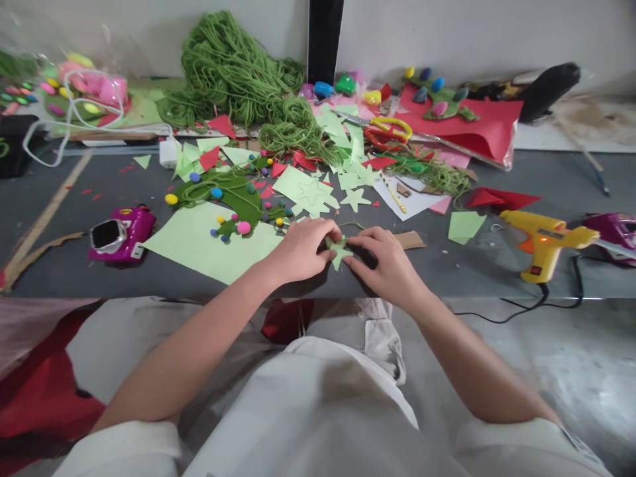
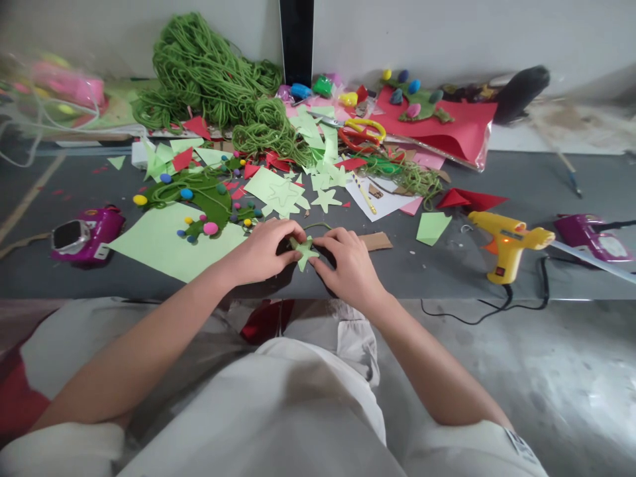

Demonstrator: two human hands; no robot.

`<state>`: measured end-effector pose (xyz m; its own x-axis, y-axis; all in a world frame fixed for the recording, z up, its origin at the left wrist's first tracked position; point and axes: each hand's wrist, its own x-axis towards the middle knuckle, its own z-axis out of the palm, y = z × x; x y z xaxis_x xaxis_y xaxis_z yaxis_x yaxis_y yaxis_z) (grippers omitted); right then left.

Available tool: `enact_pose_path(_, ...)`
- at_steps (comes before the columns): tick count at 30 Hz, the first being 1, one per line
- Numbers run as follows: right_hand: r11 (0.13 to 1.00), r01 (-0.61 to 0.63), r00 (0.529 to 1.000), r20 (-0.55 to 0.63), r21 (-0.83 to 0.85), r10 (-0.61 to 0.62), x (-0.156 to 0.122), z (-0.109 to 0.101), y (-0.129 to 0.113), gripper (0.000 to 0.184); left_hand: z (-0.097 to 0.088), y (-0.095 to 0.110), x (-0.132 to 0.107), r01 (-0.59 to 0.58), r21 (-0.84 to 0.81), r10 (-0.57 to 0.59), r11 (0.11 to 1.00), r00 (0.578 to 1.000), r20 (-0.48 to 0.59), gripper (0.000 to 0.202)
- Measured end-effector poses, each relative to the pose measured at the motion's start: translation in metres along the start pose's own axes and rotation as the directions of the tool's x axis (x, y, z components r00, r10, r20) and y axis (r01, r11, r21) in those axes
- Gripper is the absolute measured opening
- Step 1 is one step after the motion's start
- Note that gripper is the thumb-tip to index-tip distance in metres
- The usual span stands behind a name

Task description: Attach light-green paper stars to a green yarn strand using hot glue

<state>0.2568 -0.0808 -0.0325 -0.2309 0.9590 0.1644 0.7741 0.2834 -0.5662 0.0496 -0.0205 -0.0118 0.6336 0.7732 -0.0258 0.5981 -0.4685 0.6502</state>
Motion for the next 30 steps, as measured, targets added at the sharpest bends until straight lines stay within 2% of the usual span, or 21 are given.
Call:
enact_pose_path(5, 0.994, -0.011, 1.0, 0.006, 0.113, 0.01, 0.003, -0.002, 0.0, 0.024, -0.001, 0.001, -0.002, -0.038, -0.192, 0.031, 0.981, 0.999, -0.039, 0.014)
enact_pose_path(8, 0.968, -0.038, 0.999, 0.012, 0.248, 0.036, 0.004, -0.003, 0.0, 0.029, -0.003, 0.001, -0.003, -0.041, -0.325, 0.016, 0.945, 0.997, -0.078, 0.017)
enact_pose_path(10, 0.93, -0.079, 0.997, 0.052, 0.358, 0.064, 0.006, -0.005, -0.003, 0.034, -0.005, 0.001, -0.003, -0.021, -0.409, -0.024, 0.912, 0.994, -0.106, 0.019)
enact_pose_path(14, 0.863, -0.136, 0.985, 0.16, 0.487, 0.064, 0.023, -0.013, -0.014, 0.029, -0.012, 0.0, -0.004, -0.009, -0.519, -0.095, 0.855, 0.98, -0.174, 0.032)
enact_pose_path(16, 0.846, -0.126, 0.985, 0.164, 0.519, 0.046, 0.037, -0.017, -0.02, 0.038, -0.018, -0.002, -0.005, -0.014, -0.54, -0.104, 0.842, 0.977, -0.186, 0.037)
enact_pose_path(19, 0.831, -0.089, 0.98, 0.199, 0.55, -0.026, 0.063, -0.023, -0.026, 0.043, -0.033, -0.008, -0.01, 0.022, -0.533, -0.138, 0.846, 0.974, -0.178, 0.033)
enact_pose_path(24, 0.802, -0.076, 0.943, 0.304, 0.592, -0.135, 0.106, -0.019, -0.031, 0.039, -0.054, -0.022, -0.022, 0.103, -0.499, -0.252, 0.86, 0.937, -0.24, 0.027)
enact_pose_path(27, 0.762, -0.115, 0.937, 0.324, 0.637, -0.129, 0.117, -0.01, -0.029, 0.036, -0.057, -0.029, -0.027, 0.122, -0.507, -0.29, 0.853, 0.919, -0.266, 0.025)
enact_pose_path(30, 0.762, -0.123, 0.941, 0.318, 0.635, -0.113, 0.117, -0.004, -0.024, 0.034, -0.055, -0.032, -0.028, 0.135, -0.524, -0.304, 0.841, 0.919, -0.251, 0.022)
